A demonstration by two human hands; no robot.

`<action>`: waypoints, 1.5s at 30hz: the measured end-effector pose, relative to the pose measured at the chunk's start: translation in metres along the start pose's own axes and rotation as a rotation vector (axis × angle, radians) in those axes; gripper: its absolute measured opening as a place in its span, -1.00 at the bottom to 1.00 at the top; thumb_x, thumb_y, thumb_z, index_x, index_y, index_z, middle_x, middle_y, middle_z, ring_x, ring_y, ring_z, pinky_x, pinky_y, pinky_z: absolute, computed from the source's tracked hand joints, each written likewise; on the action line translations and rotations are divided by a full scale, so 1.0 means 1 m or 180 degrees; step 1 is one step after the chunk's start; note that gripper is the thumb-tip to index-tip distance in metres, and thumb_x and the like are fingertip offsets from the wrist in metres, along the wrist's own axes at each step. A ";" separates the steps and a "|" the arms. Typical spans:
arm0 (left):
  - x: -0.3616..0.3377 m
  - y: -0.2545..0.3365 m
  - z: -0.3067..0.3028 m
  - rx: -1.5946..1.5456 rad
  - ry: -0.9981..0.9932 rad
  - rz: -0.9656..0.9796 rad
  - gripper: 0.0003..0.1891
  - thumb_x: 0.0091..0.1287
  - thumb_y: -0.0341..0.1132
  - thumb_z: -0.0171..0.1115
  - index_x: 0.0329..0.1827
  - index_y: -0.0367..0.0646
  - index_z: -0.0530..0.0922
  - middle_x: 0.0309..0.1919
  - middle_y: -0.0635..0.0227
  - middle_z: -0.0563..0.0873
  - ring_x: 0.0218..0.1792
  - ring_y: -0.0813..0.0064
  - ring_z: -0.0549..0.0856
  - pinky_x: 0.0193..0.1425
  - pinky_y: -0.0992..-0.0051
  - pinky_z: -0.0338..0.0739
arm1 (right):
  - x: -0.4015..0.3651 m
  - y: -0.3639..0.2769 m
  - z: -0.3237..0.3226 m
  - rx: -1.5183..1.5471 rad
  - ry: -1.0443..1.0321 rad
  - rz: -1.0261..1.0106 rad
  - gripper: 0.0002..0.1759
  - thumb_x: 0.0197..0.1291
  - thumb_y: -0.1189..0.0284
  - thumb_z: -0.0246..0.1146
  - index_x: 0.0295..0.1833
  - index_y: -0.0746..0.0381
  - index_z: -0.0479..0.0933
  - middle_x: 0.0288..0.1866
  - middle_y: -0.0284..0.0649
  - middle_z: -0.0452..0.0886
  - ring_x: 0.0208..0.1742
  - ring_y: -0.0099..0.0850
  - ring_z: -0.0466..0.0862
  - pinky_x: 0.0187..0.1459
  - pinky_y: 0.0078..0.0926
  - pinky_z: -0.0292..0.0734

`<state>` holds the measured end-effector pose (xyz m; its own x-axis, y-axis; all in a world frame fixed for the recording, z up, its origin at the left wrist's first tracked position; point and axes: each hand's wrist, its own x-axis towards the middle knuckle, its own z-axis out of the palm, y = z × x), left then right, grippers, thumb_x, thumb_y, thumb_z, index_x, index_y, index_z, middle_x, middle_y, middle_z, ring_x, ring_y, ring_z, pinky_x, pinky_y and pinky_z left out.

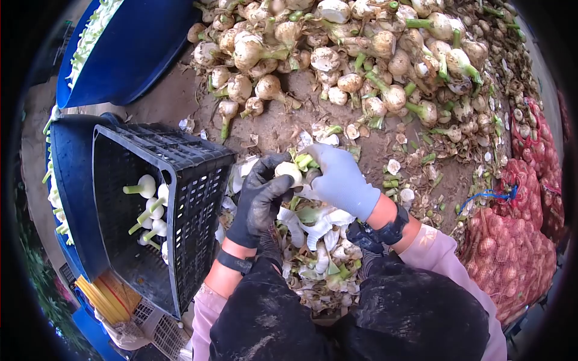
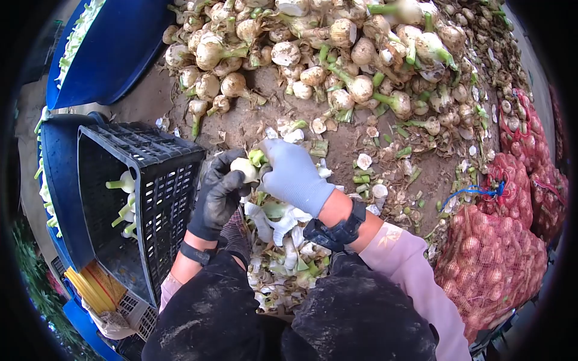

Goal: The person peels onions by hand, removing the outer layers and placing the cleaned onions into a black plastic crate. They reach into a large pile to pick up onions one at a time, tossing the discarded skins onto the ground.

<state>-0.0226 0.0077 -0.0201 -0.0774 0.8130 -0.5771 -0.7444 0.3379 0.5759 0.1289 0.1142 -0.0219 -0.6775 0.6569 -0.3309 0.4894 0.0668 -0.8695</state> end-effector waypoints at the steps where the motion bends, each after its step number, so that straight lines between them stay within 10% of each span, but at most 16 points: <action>1: 0.000 -0.003 0.003 0.0039 0.0064 -0.0008 -0.67 0.35 -0.18 0.24 0.04 -0.20 0.50 -0.24 0.34 0.67 -0.44 0.54 0.64 -0.43 0.66 0.46 | -0.003 -0.001 -0.002 -0.0651 -0.0059 -0.0165 -0.48 -0.10 0.51 0.24 0.09 0.36 0.45 -0.10 0.07 0.60 -0.06 0.05 0.59 0.07 -0.23 0.48; 4: 0.011 -0.011 -0.015 -0.1357 -0.1078 -0.0680 -0.56 0.42 0.03 0.08 0.05 -0.20 0.50 -0.27 0.35 0.67 -0.48 0.52 0.64 -0.47 0.65 0.46 | -0.008 -0.003 -0.001 -0.1435 -0.0049 -0.0411 -0.43 -0.10 0.50 0.28 0.14 0.34 0.44 -0.07 0.01 0.58 0.01 0.06 0.55 0.13 -0.21 0.43; 8: 0.003 -0.004 0.002 0.0086 -0.0071 -0.0062 -0.35 0.41 0.22 -0.07 0.28 -0.16 0.38 -0.12 0.36 0.65 -0.38 0.52 0.67 -0.45 0.65 0.47 | -0.005 0.013 0.006 0.0352 0.0280 -0.0649 -0.37 -0.03 0.48 0.34 0.22 0.36 0.40 -0.03 -0.06 0.57 0.07 -0.06 0.55 0.16 -0.27 0.40; 10: 0.002 0.002 0.006 0.0070 -0.0247 -0.0101 -0.35 0.40 0.09 0.08 0.39 -0.15 0.26 -0.03 0.33 0.63 -0.38 0.57 0.66 -0.46 0.66 0.46 | -0.003 0.020 0.012 0.1152 0.0177 -0.0434 -0.44 0.02 0.47 0.36 0.18 0.37 0.44 -0.07 -0.09 0.62 0.01 -0.18 0.61 0.10 -0.34 0.45; 12: -0.001 -0.005 -0.002 0.3010 -0.0246 0.1450 -0.35 0.34 -0.14 0.25 0.42 -0.16 0.22 0.05 0.28 0.60 -0.23 0.51 0.68 -0.32 0.62 0.56 | -0.003 0.008 0.005 0.1432 -0.0508 0.0297 -0.53 0.06 0.48 0.33 0.12 0.40 0.48 -0.14 -0.07 0.66 -0.09 -0.26 0.65 -0.01 -0.42 0.51; 14: -0.002 -0.007 -0.027 0.3134 -0.0039 0.0814 -0.38 0.36 -0.37 0.20 0.45 -0.18 0.17 0.05 0.28 0.58 -0.20 0.58 0.65 -0.26 0.64 0.57 | -0.003 0.001 0.006 0.1062 -0.0264 0.0204 -0.63 0.10 0.51 0.29 0.05 0.39 0.53 -0.21 -0.07 0.68 -0.18 -0.36 0.67 -0.11 -0.50 0.54; 16: -0.004 -0.007 -0.045 -0.0041 -0.0829 -0.0098 -0.47 0.40 -0.40 0.12 0.42 -0.18 0.23 0.04 0.30 0.57 -0.12 0.60 0.61 -0.21 0.66 0.57 | -0.001 -0.007 -0.002 0.0620 -0.0396 0.0800 -0.68 0.11 0.55 0.26 0.01 0.37 0.55 -0.21 -0.11 0.68 -0.20 -0.45 0.64 -0.12 -0.53 0.52; 17: 0.002 -0.006 -0.011 0.2162 0.0492 0.1174 -0.59 0.42 -0.45 0.05 0.33 -0.20 0.35 -0.01 0.29 0.59 -0.06 0.58 0.58 -0.14 0.61 0.55 | -0.003 0.004 0.002 0.0770 -0.0325 0.0384 -0.75 0.15 0.56 0.23 -0.04 0.35 0.57 -0.24 -0.15 0.68 -0.24 -0.48 0.62 -0.18 -0.53 0.52; 22: 0.010 0.014 -0.003 0.2210 0.0659 0.1177 -0.70 0.36 -0.50 0.11 0.15 -0.25 0.49 0.02 0.29 0.58 0.06 0.51 0.55 0.24 0.49 0.42 | -0.016 -0.001 0.017 0.1886 -0.0484 0.0831 -0.78 0.22 0.52 0.22 -0.03 0.31 0.58 -0.26 -0.19 0.67 -0.26 -0.53 0.60 -0.21 -0.53 0.51; 26: 0.004 0.012 -0.005 0.3260 0.0058 0.1928 -0.64 0.19 -0.49 0.36 0.07 -0.25 0.56 -0.01 0.28 0.62 0.07 0.49 0.57 0.12 0.52 0.51 | -0.012 -0.001 0.012 0.0919 -0.0455 0.0592 -0.77 0.15 0.52 0.23 -0.05 0.25 0.57 -0.29 -0.12 0.64 -0.28 -0.41 0.64 -0.19 -0.42 0.54; 29: -0.011 0.022 0.003 0.1477 0.0431 0.0186 -0.80 0.23 -0.39 0.35 -0.09 -0.20 0.65 -0.04 0.28 0.66 0.04 0.40 0.58 0.15 0.39 0.49 | -0.007 0.002 0.008 -0.1308 0.0426 -0.0688 -0.77 -0.07 0.47 0.22 -0.20 0.17 0.53 -0.39 -0.09 0.57 -0.30 -0.09 0.63 -0.24 -0.14 0.53; 32: -0.012 0.017 -0.004 0.1203 -0.0372 0.0749 -0.71 0.27 -0.31 0.34 -0.01 -0.26 0.59 0.05 0.22 0.62 0.14 0.38 0.57 0.26 0.38 0.44 | -0.001 0.026 -0.011 -0.2076 0.0592 -0.0414 -0.76 -0.07 0.45 0.24 -0.19 0.16 0.54 -0.38 -0.14 0.58 -0.32 -0.14 0.64 -0.26 -0.19 0.53; 34: -0.009 0.020 -0.010 0.1252 -0.0197 0.1095 -0.56 0.33 -0.20 0.26 0.15 -0.30 0.50 0.08 0.19 0.62 0.17 0.37 0.56 0.30 0.34 0.41 | -0.014 0.032 -0.015 -0.2377 0.0231 -0.0373 -0.76 -0.01 0.36 0.26 -0.17 0.17 0.55 -0.35 -0.13 0.61 -0.31 -0.14 0.66 -0.25 -0.19 0.55; 36: -0.012 0.039 -0.010 0.0678 0.0296 0.1010 -0.63 0.34 -0.23 0.25 0.12 -0.27 0.55 0.03 0.22 0.65 0.11 0.41 0.60 0.25 0.37 0.45 | -0.034 0.018 -0.014 -0.2664 -0.1955 0.0002 -0.68 0.05 0.24 0.29 -0.11 0.17 0.57 -0.30 -0.11 0.65 -0.30 -0.16 0.69 -0.25 -0.19 0.57; 38: -0.010 0.046 0.001 0.0338 0.0762 0.1019 -0.59 0.41 -0.11 0.15 0.12 -0.28 0.53 -0.09 0.23 0.69 -0.19 0.49 0.69 -0.26 0.61 0.59 | -0.048 0.001 -0.020 -0.2290 -0.2244 -0.0149 -0.51 0.07 0.11 0.31 0.05 0.15 0.53 -0.27 -0.10 0.67 -0.28 -0.16 0.71 -0.24 -0.20 0.58; 45: -0.003 0.036 0.010 0.0104 0.0448 0.0127 -0.61 0.47 -0.05 0.02 -0.08 -0.25 0.57 -0.42 0.30 0.68 -0.55 0.57 0.61 -0.58 0.67 0.41 | 0.012 -0.035 -0.023 -0.1183 0.0898 -0.1881 -0.45 0.07 0.15 0.29 0.17 0.13 0.43 -0.31 -0.14 0.62 -0.27 -0.10 0.65 -0.26 -0.17 0.56</action>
<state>-0.0423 0.0215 0.0080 -0.2003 0.7524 -0.6275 -0.7170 0.3239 0.6172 0.1164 0.1366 0.0132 -0.7430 0.5971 0.3025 0.2748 0.6841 -0.6757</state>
